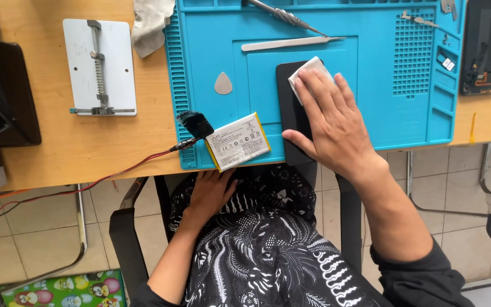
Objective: The person cleans a black smartphone by spraying a cleaning solution onto a white wipe and wiping the phone's screen and edges. The person uses tweezers to assist in cleaning the edges and corners of the device.
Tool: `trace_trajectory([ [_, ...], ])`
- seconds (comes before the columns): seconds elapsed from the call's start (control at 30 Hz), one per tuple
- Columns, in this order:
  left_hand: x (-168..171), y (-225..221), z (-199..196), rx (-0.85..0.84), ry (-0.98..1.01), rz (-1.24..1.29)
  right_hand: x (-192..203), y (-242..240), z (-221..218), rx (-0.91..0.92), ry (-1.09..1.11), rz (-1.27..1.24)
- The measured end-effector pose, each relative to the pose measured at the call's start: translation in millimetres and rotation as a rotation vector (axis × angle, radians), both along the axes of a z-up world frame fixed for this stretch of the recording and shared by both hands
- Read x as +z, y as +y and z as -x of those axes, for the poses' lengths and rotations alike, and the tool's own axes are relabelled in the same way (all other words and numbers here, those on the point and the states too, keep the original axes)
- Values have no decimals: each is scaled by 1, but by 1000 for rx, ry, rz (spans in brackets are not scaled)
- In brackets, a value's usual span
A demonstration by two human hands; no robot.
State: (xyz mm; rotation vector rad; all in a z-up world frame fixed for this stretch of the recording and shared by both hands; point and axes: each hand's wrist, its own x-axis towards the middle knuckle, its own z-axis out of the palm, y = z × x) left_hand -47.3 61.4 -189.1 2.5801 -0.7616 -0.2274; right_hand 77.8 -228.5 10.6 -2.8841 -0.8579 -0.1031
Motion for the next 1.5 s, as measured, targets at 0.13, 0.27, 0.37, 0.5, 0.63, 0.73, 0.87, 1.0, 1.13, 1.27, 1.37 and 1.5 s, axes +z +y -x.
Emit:
trace_trajectory([
  [0.13, -9, 2, 5, 24, 29, -4, 17, 4, 31, 17, 66, -5],
  [0.27, -17, -4, 6, 12, 66, 107, 7, -3, 20, 5, 78, 47],
  [0.37, 58, -30, -18, -147, -58, 416, 3, 2, -5, -37, 140, 3],
  [0.5, 174, -55, -60, -247, -569, 722, 12, 10, 7, -69, 168, -23],
  [0.63, 180, -46, -80, -97, -675, 736, 9, 4, 46, -90, 159, 1],
  [0.73, 165, -42, -78, -184, -680, 781, 5, 2, 31, -92, 178, -2],
  [0.87, 122, -31, -50, -402, -401, 695, 4, 9, -2, -80, 186, -17],
  [1.0, 66, 21, -10, -283, -92, 148, 3, 13, 37, -58, 186, -14],
  [1.13, 13, 55, 21, -233, 257, -202, 2, 17, 50, -78, 216, -8],
  [1.27, 10, 43, 0, -291, 234, -201, 6, 25, 7, -64, 187, -4],
  [1.37, 12, 39, -7, -286, 235, -183, 12, 32, 11, -61, 159, 18],
  [1.5, 6, 33, -22, -261, 250, -146, 7, 28, 56, -78, 146, 73],
])
